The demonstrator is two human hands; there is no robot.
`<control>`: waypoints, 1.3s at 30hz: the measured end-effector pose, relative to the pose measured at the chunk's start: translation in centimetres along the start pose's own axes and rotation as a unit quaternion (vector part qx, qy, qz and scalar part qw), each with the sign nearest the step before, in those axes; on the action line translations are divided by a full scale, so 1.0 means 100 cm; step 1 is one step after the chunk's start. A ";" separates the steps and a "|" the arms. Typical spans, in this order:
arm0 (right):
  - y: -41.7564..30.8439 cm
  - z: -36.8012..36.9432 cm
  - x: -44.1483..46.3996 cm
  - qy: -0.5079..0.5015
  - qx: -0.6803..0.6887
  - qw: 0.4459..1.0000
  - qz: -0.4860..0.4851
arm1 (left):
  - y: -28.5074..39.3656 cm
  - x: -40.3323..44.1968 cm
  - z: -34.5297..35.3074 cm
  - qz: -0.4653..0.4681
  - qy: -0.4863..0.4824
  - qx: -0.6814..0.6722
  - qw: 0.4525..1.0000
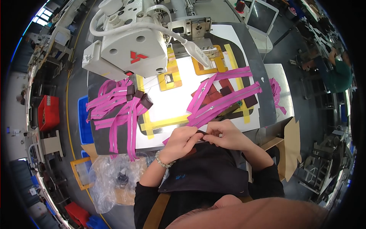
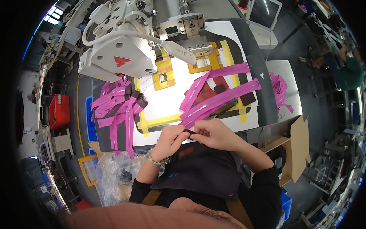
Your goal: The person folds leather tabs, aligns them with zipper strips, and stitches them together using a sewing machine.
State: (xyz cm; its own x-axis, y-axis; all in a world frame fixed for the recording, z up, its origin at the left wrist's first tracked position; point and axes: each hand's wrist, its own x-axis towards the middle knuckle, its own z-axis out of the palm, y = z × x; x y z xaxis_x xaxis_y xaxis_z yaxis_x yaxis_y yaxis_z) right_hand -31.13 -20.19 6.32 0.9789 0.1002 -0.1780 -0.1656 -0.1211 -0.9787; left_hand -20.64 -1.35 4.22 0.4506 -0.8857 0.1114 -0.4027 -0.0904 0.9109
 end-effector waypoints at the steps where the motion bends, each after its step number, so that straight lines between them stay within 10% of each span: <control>1: -0.002 0.002 0.001 0.008 0.053 0.999 0.008 | 0.002 0.000 -0.001 -0.014 0.010 -0.036 0.999; 25: 0.020 0.038 0.023 0.121 0.248 0.961 0.020 | -0.010 0.001 0.028 -0.072 0.208 -0.191 0.957; 39: -0.003 -0.008 0.078 -0.031 0.110 0.991 0.064 | -0.026 0.010 -0.033 -0.085 0.098 0.019 0.991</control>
State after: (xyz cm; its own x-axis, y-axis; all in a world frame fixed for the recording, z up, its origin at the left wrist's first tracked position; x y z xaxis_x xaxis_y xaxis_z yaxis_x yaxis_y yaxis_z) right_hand -23.38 -20.12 5.32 0.9399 0.1602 -0.3015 -0.3171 0.0817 -0.9449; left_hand -16.51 -0.47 3.32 0.6597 -0.7506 0.0365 -0.3357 -0.2509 0.9079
